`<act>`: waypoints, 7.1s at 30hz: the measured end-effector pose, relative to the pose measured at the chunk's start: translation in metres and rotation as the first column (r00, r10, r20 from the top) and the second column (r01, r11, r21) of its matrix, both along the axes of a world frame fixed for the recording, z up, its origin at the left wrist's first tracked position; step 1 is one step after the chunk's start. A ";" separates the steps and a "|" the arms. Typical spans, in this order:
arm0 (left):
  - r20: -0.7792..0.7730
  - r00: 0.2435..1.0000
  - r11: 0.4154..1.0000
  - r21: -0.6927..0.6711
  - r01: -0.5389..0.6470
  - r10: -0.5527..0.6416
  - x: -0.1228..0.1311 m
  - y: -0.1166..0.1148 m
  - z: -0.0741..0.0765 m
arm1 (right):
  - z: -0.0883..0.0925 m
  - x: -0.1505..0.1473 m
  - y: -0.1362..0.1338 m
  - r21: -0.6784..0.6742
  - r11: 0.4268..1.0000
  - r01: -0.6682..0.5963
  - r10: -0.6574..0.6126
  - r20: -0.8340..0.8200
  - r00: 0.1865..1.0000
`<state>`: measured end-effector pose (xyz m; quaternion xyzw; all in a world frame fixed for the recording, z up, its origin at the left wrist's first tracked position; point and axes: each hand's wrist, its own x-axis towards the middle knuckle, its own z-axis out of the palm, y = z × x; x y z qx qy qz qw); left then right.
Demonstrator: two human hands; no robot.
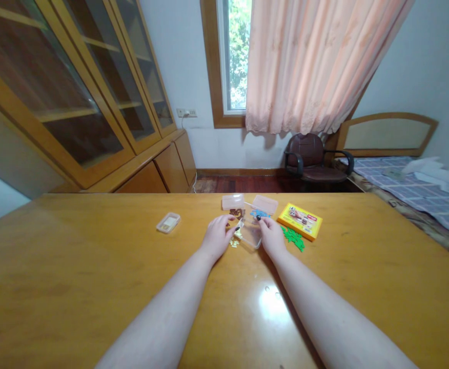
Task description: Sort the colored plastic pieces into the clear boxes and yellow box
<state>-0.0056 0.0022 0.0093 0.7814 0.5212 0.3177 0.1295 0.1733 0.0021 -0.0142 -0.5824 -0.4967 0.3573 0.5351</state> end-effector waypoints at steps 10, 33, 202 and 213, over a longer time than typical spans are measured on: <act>-0.325 0.946 0.988 -0.147 -0.036 -0.014 -0.014 0.008 -0.005 | 0.005 0.001 0.000 -0.091 0.992 0.086 -0.097 -0.118 0.988; -0.459 0.887 0.992 -0.126 -0.003 -0.056 -0.010 0.002 -0.001 | -0.002 0.002 0.004 -0.071 0.994 0.086 -0.097 -0.168 0.981; -0.414 0.904 0.985 -0.169 0.040 -0.108 -0.011 0.003 -0.004 | -0.008 0.004 0.007 -0.072 0.996 0.060 -0.078 -0.279 0.957; -0.486 0.871 0.991 -0.131 0.008 -0.071 -0.009 0.002 -0.007 | -0.007 0.003 0.006 -0.071 0.995 0.064 -0.080 -0.251 0.965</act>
